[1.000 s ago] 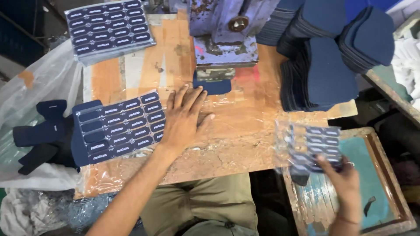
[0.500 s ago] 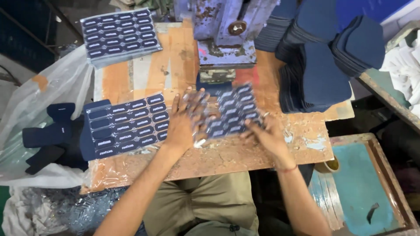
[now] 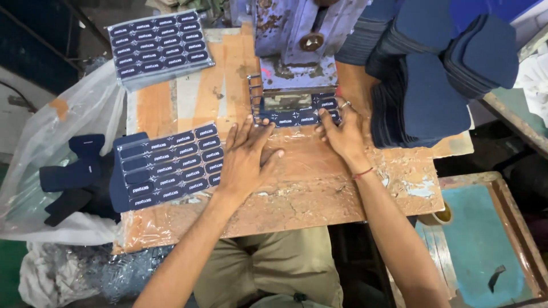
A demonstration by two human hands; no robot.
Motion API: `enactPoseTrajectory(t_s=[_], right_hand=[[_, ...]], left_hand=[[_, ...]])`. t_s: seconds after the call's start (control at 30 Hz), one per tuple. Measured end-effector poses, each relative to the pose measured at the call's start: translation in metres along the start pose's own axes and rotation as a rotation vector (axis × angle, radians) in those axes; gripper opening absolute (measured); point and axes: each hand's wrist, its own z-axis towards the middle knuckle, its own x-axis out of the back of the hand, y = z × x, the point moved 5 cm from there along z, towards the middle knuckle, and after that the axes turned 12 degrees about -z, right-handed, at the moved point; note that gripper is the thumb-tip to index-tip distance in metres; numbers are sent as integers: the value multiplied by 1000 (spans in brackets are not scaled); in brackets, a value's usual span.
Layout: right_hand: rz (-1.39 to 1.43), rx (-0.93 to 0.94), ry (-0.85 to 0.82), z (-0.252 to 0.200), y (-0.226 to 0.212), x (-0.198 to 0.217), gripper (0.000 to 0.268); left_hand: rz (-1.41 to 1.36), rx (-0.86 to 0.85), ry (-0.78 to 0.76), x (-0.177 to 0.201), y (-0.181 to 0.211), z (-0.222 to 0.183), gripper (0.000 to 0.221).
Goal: The recorder is using a manual press to print logos onto blue fabric pieces using a plastic stencil.
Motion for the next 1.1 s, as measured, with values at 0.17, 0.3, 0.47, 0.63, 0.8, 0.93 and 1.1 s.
enactPoseTrajectory(t_s=[0.17, 0.3, 0.47, 0.63, 0.8, 0.93, 1.1], right_hand=[[-91, 47, 37, -8, -9, -2, 28], [-86, 69, 36, -6, -12, -2, 30], [-85, 66, 17, -8, -12, -3, 29], [-106, 52, 48, -8, -13, -2, 29], [-131, 88, 52, -9, -23, 0, 27], [-98, 89, -11, -15, -14, 3, 34], [-425, 263, 5, -91, -35, 37, 41]], left_hand=[[50, -17, -4, -5, -3, -3, 60], [48, -6, 6, -4, -3, -1, 61], [36, 16, -2, -3, -2, -2, 62], [36, 13, -14, -4, -4, -2, 62], [51, 12, -20, -6, -5, -1, 62], [55, -22, -37, 3, 4, -6, 66], [139, 159, 148, 101, -9, -58, 82]])
